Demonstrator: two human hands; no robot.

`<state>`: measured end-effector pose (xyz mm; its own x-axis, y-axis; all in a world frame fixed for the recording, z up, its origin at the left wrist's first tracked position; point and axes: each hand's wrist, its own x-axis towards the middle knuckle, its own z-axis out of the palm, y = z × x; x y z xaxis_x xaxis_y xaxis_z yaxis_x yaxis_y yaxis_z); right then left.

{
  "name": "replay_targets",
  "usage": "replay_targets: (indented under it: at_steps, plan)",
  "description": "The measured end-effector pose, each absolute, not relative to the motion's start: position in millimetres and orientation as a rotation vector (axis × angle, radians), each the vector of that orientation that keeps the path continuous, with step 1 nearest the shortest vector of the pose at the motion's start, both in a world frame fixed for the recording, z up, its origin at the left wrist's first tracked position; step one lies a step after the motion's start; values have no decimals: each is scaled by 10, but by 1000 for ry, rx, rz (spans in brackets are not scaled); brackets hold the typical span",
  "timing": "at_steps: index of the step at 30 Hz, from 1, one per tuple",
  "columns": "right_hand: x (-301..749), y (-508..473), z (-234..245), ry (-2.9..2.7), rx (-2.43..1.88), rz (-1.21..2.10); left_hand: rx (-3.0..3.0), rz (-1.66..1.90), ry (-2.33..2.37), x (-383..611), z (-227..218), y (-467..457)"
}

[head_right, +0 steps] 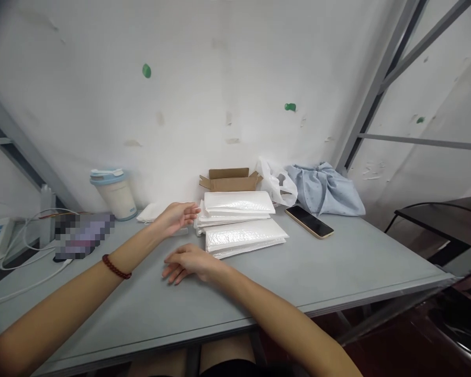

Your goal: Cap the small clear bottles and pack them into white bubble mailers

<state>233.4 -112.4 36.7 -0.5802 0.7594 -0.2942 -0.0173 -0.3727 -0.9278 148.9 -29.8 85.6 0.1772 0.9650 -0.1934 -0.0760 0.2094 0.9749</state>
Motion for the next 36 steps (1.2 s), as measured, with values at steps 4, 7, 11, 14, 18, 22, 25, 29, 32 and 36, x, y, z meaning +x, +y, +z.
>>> replay_targets:
  at_steps: [4, 7, 11, 14, 18, 22, 25, 29, 32, 36]
  plan:
    - [2332, -1156, 416, -1392, -1012, 1945, 1364, 1028, 1360, 1002, 801, -74]
    - [2336, -1170, 437, -1435, -1012, 1916, 1949, 765, 1777, 588, 744, 172]
    - [2344, -1167, 445, -1492, -1021, 1861, 2295, 391, 1920, 240, 618, 409]
    - [2348, -1146, 430, -1506, -1053, 1835, 2338, 311, 1882, 157, 547, 507]
    - [2352, -1119, 407, -1490, -1068, 1825, 2382, 254, 1865, 121, 524, 596]
    - [2345, -1112, 396, -1505, -1120, 1796, 2409, 222, 1848, 66, 490, 637]
    - [2335, -1106, 360, -1521, -1125, 1791, 2422, 235, 1832, 27, 433, 635]
    - [2332, -1093, 291, -1533, -1109, 1781, 2418, 277, 1804, -3, 380, 618]
    - [2336, -1093, 280, -1534, -1105, 1784, 2412, 317, 1781, -30, 389, 613]
    - [2336, -1106, 296, -1545, -1117, 1782, 2414, 365, 1769, -90, 430, 601]
